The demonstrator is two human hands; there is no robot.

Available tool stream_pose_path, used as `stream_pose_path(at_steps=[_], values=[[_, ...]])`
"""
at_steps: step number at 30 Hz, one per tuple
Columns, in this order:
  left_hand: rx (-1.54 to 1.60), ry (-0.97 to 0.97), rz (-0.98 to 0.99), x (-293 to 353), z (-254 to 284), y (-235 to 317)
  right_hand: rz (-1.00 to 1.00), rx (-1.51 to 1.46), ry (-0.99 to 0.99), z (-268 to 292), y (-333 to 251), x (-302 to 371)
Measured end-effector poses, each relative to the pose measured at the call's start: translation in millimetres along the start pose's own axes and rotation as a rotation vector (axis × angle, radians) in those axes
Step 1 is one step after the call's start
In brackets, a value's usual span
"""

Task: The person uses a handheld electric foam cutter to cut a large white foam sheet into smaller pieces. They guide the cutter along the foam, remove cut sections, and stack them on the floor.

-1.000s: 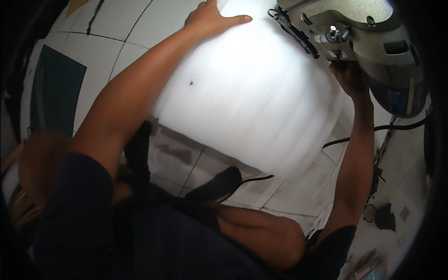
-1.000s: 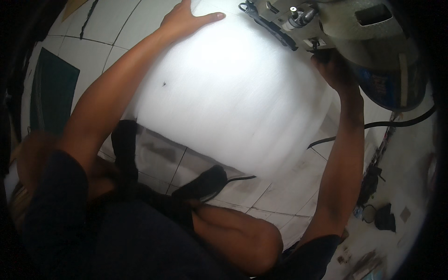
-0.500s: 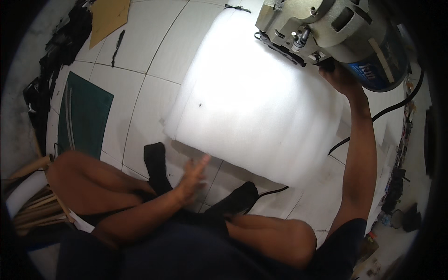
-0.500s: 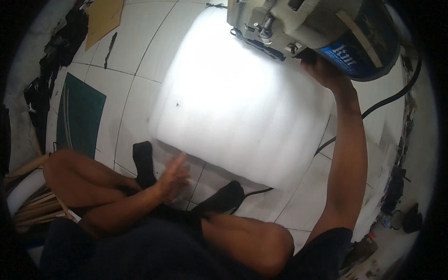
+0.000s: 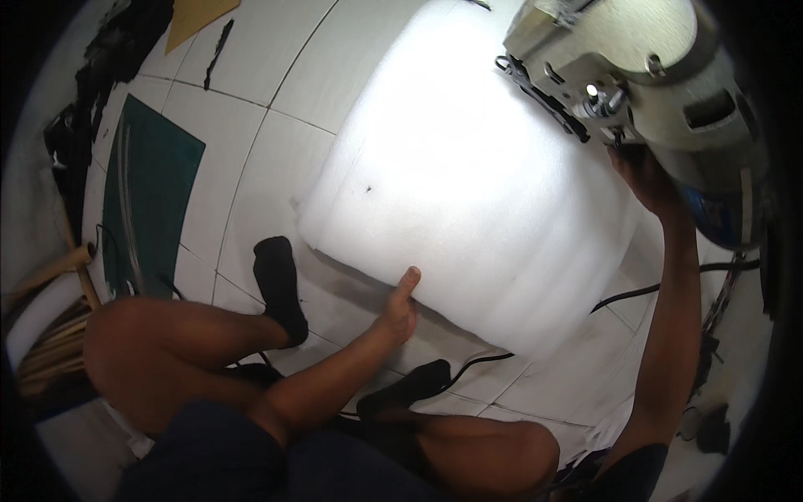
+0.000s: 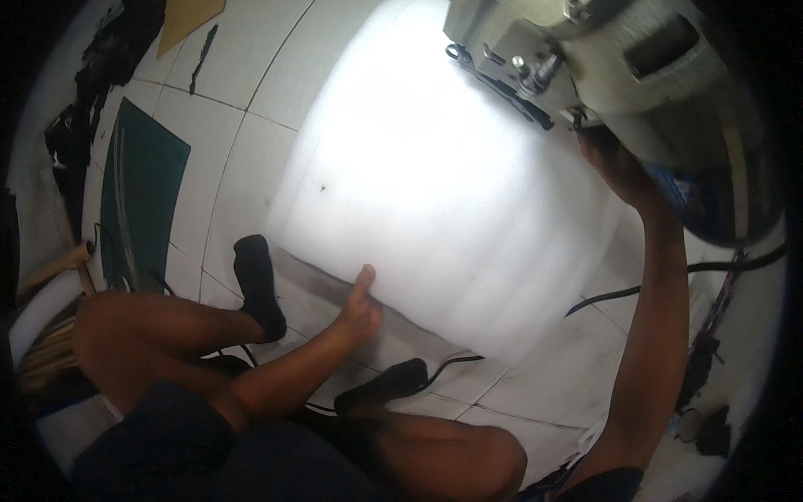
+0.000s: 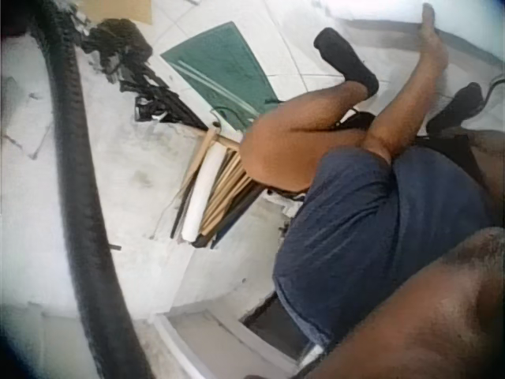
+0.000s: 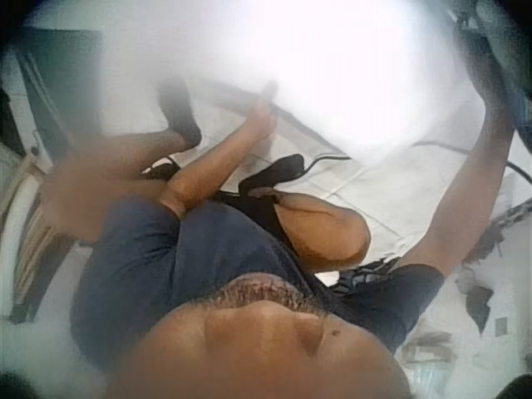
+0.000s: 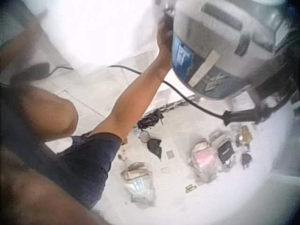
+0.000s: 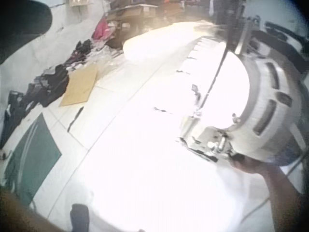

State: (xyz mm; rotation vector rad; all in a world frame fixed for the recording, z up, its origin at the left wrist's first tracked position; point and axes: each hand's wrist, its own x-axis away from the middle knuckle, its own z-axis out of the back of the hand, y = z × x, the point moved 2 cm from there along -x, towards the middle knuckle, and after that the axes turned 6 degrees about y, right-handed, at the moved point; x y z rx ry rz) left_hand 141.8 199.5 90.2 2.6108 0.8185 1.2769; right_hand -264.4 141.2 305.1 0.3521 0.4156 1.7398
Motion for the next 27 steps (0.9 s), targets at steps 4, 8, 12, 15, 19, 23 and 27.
stream_pose_path(at_steps=[4,8,12,15,19,23,27], values=[[0.084,-0.002,-0.048,5,-8,-5,-0.501,-0.664,-0.318,-4,14,-6],[0.143,0.076,-0.116,5,-6,-12,-0.381,-0.659,-0.077,35,-9,-23],[0.083,0.146,-0.281,2,-10,-19,-0.434,-0.636,-0.153,49,-12,-33],[0.122,0.129,-0.286,-9,-11,-25,-0.328,-0.543,-0.041,43,-7,-32],[0.129,0.071,-0.328,-20,-7,-36,-0.415,-0.450,-0.189,34,6,-25],[0.068,0.107,-0.329,-21,-8,-33,-0.430,-0.464,-0.188,42,-5,-35],[-0.010,0.105,-0.382,-18,-7,-23,-0.378,-0.448,-0.180,40,-2,-35]])
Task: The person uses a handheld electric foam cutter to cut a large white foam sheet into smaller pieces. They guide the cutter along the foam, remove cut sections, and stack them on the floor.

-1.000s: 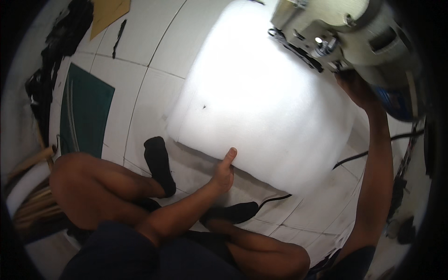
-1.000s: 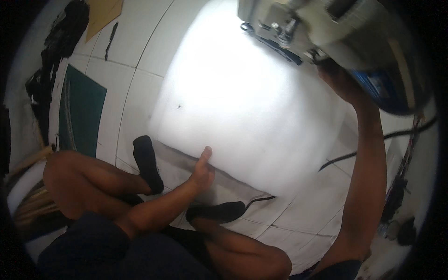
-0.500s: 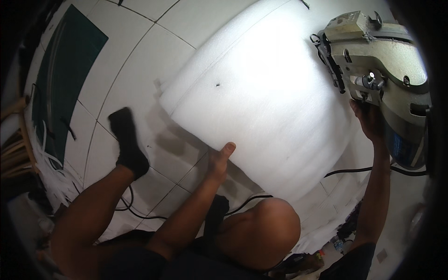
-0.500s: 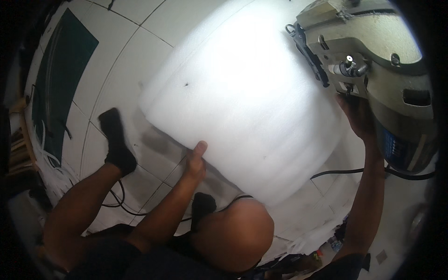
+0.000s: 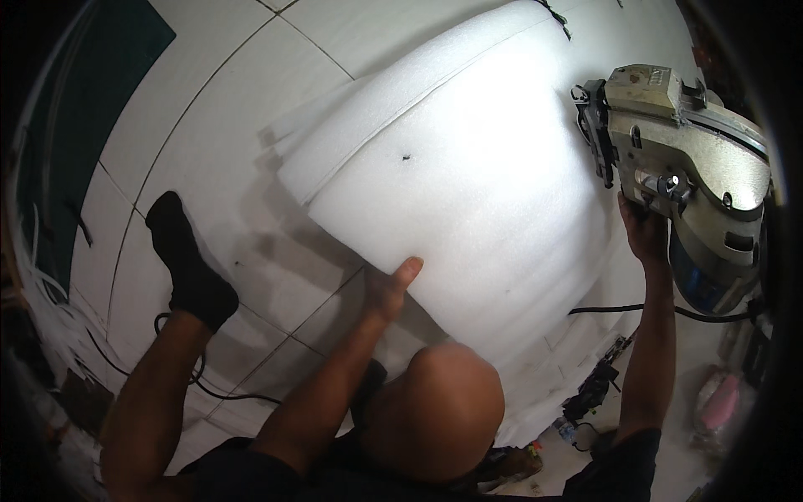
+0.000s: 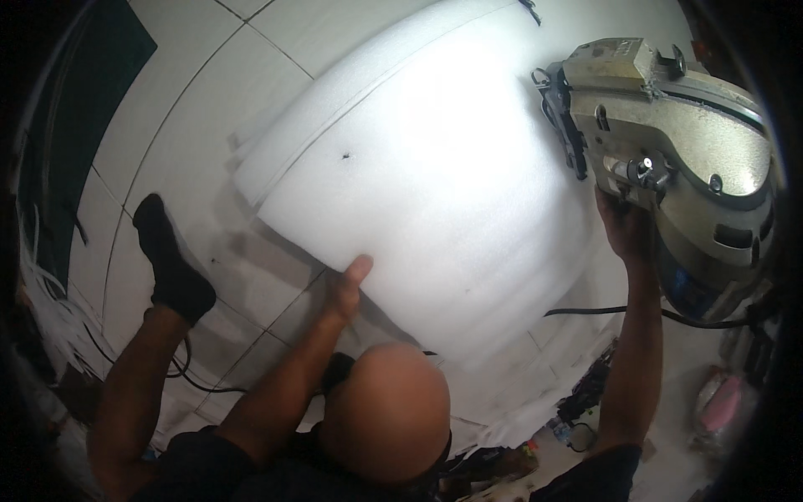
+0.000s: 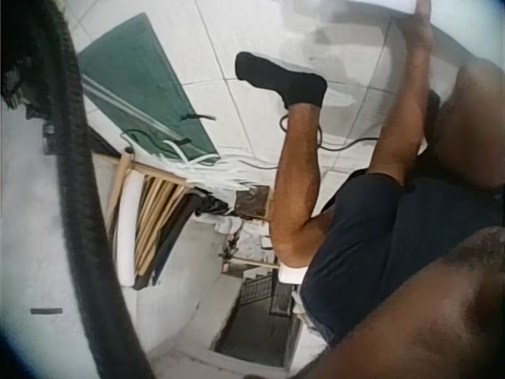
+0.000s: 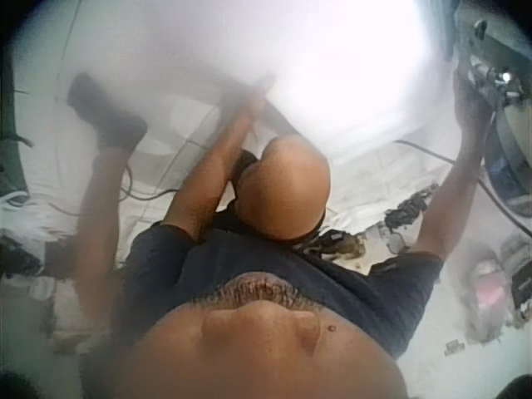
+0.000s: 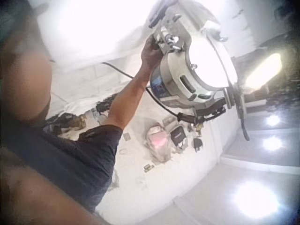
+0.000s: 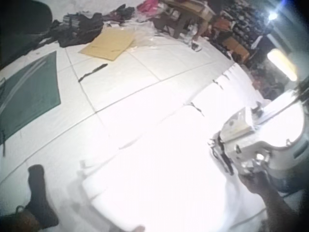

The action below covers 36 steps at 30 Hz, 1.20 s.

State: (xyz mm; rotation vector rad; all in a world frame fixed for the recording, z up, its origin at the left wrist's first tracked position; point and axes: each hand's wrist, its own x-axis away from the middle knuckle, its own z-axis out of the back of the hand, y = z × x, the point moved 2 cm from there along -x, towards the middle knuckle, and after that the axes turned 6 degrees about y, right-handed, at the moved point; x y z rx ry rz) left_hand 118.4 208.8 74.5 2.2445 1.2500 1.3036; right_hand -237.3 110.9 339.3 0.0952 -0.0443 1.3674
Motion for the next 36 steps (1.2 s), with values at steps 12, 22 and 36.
stream_pose_path(at_steps=[12,22,36], values=[[-0.187,0.028,0.059,21,4,0,0.027,-0.051,0.091,9,-37,12],[-0.235,0.050,-0.016,28,-28,-31,0.495,0.582,0.195,-26,29,15],[-0.271,0.095,-0.055,30,-30,-59,-0.010,-0.275,0.261,-44,-18,13]])
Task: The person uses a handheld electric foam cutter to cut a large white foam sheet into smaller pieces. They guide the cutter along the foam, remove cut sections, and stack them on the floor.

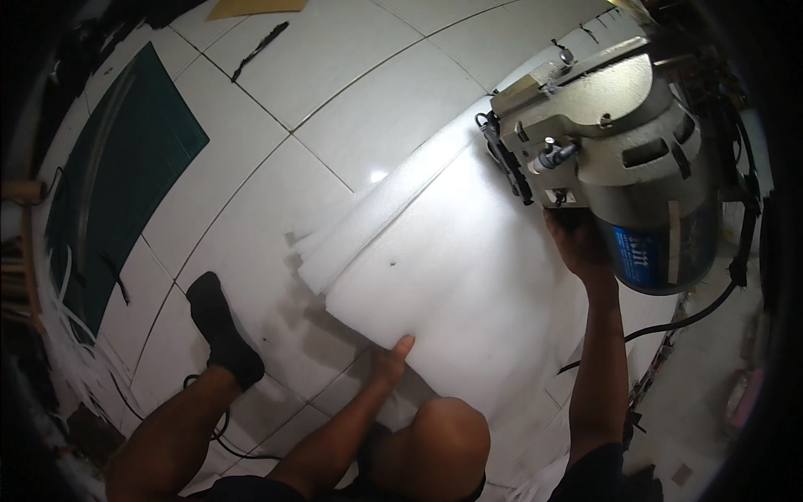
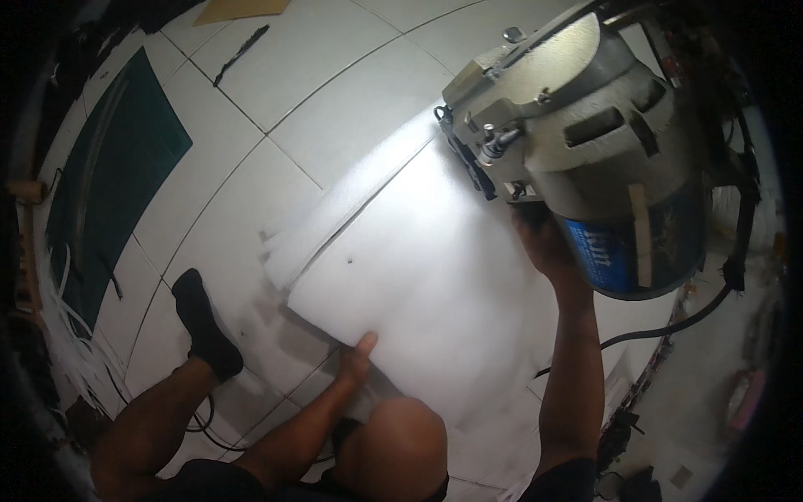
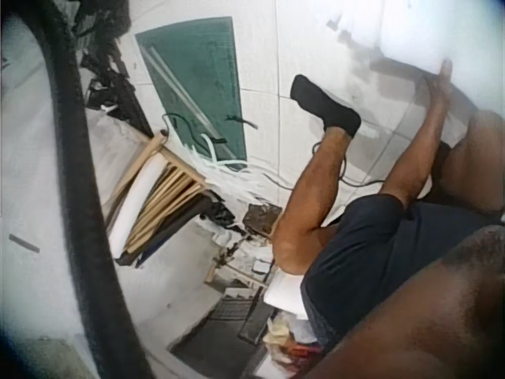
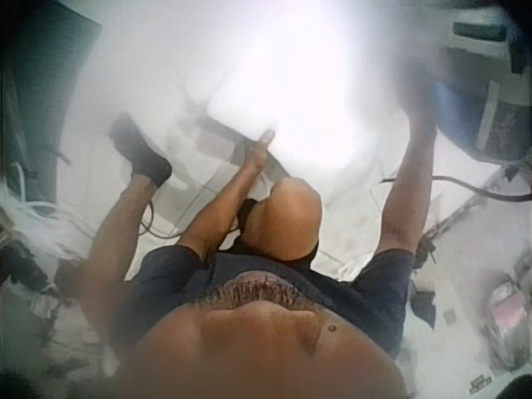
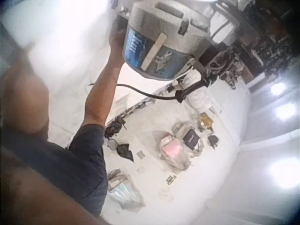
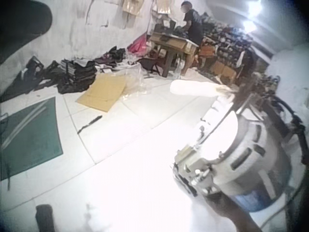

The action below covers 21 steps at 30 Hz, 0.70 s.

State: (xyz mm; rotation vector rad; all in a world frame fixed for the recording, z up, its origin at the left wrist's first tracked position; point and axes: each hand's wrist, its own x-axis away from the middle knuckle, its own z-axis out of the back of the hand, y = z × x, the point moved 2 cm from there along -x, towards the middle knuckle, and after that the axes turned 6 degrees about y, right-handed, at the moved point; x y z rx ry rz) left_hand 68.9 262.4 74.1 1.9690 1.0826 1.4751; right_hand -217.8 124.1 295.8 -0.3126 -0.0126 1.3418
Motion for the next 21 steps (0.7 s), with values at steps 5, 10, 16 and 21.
stream_pose_path(at_steps=[5,10,16,21], values=[[0.006,-0.019,0.054,-7,5,-20,0.291,0.489,0.172,-34,26,1],[-0.042,-0.002,-0.024,-4,13,-18,0.364,0.214,0.374,-31,7,-11],[0.068,0.047,0.199,11,31,-51,0.703,0.981,0.635,-20,-2,6],[0.038,-0.073,0.162,28,35,-21,0.717,1.147,0.464,-23,23,9]])
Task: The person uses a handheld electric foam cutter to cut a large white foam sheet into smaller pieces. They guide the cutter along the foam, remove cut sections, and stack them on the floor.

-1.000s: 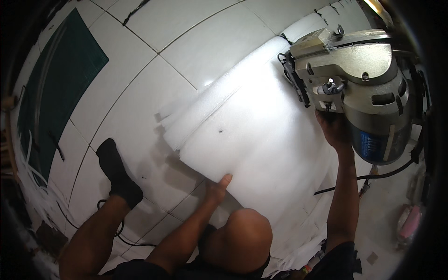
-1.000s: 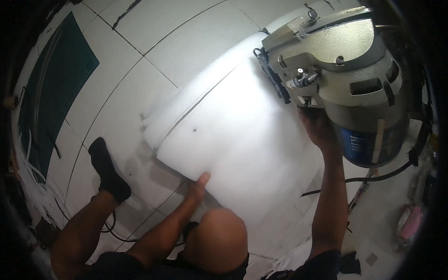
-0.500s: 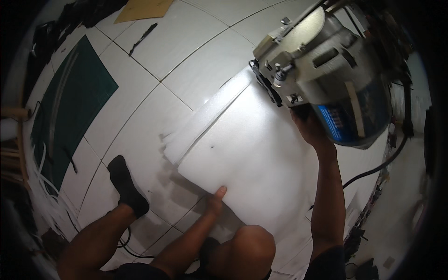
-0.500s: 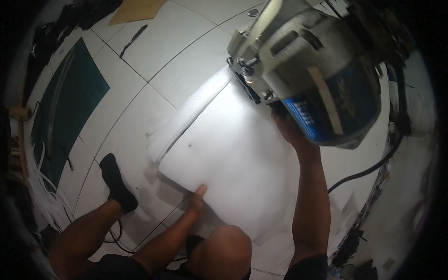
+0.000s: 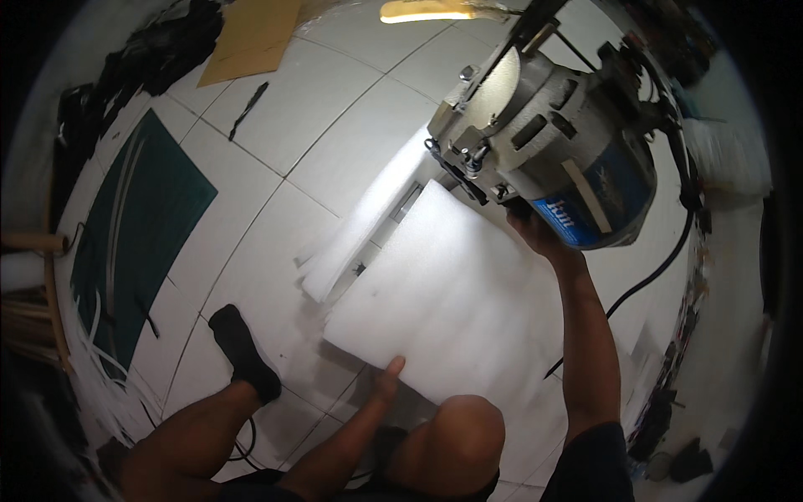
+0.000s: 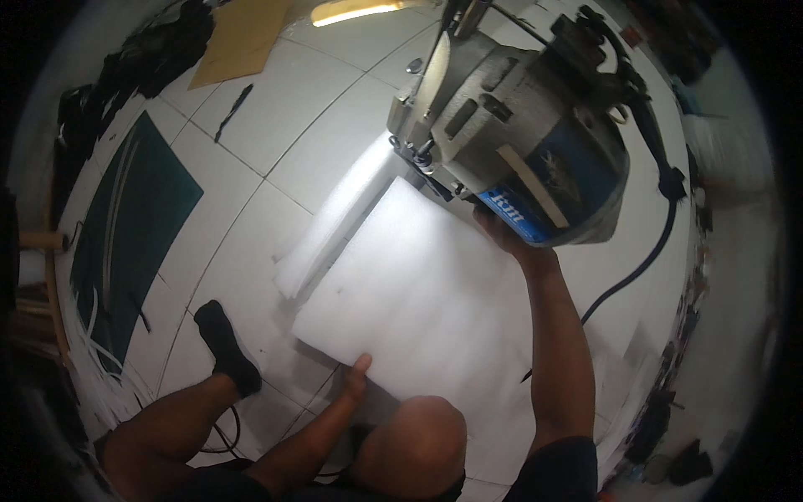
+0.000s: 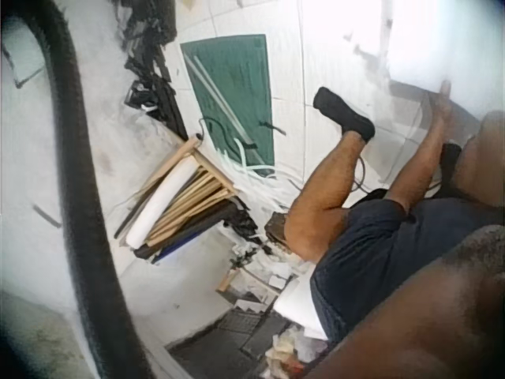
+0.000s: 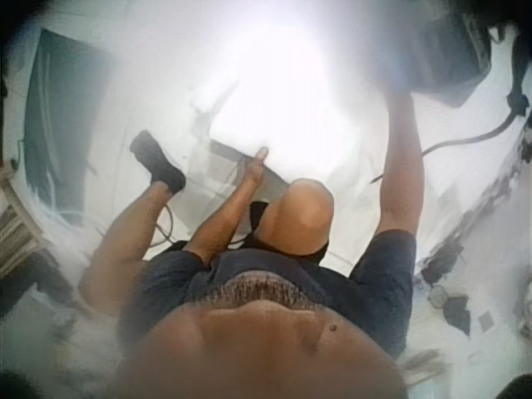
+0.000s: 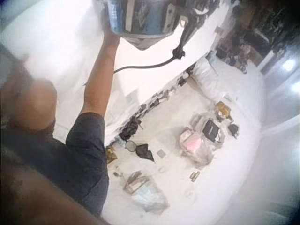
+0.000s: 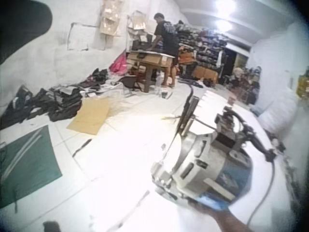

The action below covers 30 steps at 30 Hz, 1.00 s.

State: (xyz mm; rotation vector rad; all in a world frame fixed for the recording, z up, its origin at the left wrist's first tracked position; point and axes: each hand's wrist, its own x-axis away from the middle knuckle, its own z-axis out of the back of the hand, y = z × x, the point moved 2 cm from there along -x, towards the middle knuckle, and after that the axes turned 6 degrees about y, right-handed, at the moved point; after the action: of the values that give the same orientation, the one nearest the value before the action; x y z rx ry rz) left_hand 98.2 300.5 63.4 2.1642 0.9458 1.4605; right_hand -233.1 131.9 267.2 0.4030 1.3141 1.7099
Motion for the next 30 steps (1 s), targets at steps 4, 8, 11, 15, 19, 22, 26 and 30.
stream_pose_path(at_steps=[4,8,11,15,19,22,26,30], values=[[-0.037,-0.048,-0.031,0,-2,-1,-0.190,-0.474,0.043,-5,13,9],[0.003,-0.077,0.058,-4,-8,1,-0.408,-0.646,0.035,-35,-6,45],[0.000,-0.114,0.076,6,-13,39,-0.822,-1.013,-0.312,57,24,-2],[-0.043,-0.161,0.106,12,-22,64,-1.148,-0.973,-0.156,177,25,71],[-0.102,-0.263,0.076,16,-27,65,-1.991,-1.318,-0.828,260,-46,190],[-0.127,-0.362,0.054,8,-22,69,-2.200,-1.852,-0.703,274,-87,203],[-0.128,-0.327,0.016,5,-14,58,-2.323,-1.879,-0.680,267,-133,235],[-0.127,-0.249,-0.025,17,-15,53,-2.104,-1.911,-0.957,253,-133,254]])
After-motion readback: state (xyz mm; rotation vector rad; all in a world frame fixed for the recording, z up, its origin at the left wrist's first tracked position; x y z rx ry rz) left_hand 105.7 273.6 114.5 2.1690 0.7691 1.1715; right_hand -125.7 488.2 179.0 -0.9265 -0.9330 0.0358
